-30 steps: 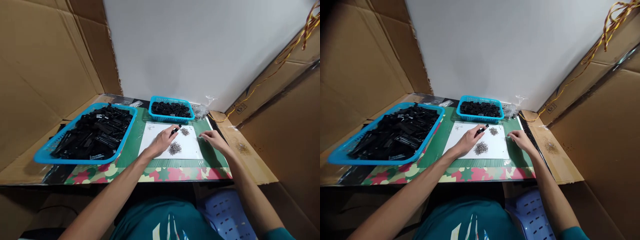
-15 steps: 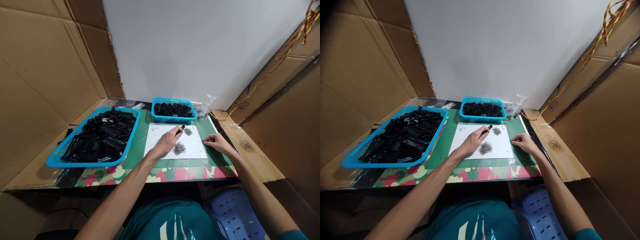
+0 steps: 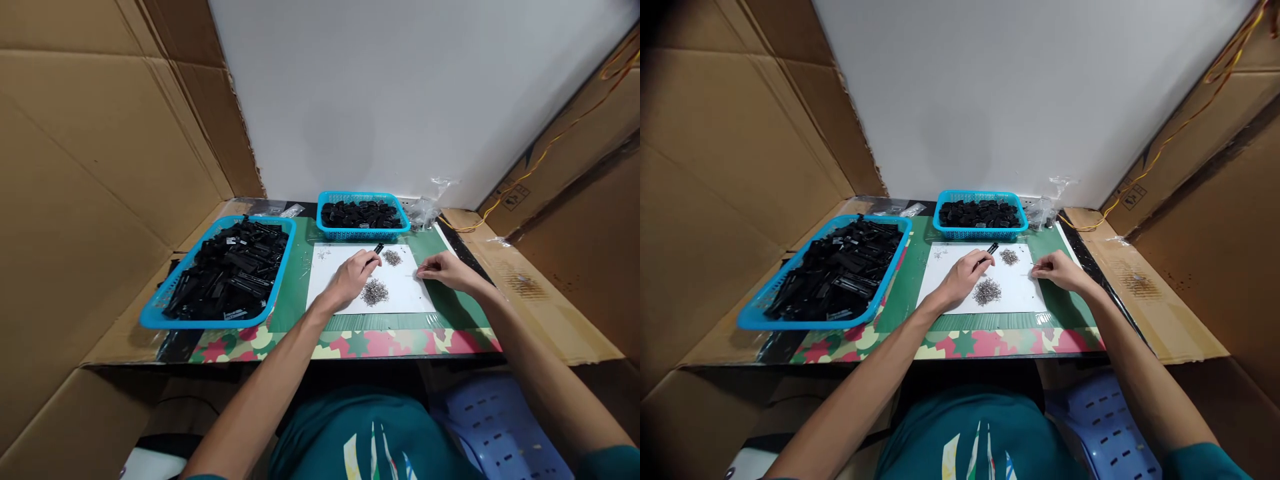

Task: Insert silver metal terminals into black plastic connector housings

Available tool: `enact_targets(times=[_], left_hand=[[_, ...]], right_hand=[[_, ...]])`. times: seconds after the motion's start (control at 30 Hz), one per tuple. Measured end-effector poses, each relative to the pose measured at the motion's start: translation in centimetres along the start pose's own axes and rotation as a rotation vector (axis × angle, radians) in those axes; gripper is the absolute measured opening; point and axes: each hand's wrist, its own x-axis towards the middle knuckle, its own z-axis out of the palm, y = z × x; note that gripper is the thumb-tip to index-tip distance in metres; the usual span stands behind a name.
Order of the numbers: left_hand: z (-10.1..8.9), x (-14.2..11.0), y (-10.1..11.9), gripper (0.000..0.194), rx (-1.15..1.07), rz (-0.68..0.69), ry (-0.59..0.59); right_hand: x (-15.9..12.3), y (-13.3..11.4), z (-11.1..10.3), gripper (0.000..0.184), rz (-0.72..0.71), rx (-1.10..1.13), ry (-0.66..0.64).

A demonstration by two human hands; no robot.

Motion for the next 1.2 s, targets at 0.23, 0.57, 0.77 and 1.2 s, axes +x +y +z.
enact_targets(times=[0.23,0.57,0.77,1.2], left_hand=[[0.1,0.1,0.2,0.026,-0.01,0.013,0.039],[0.0,0.0,0.4,0.025,-0.028,-0.005,0.079],[0.3,-0.1,0.2,0.024,-0.029,-0.018,0.09],[0.0,-0.4,0.3,0.027,-0.028,-0.088,0.029]], right_hand=[[0.9,-0.9,0.3,0.047,-0.082,-0.09,-0.072],[2.1,-4.8,4.7,0.024,-0.268,-0.106,-0.165],[3.5,-5.1,5.2,0.016,-0.288,-0.165,-0.274],[4.4,-4.1,5.1,0.035,-0.322,0.271,-0.26]])
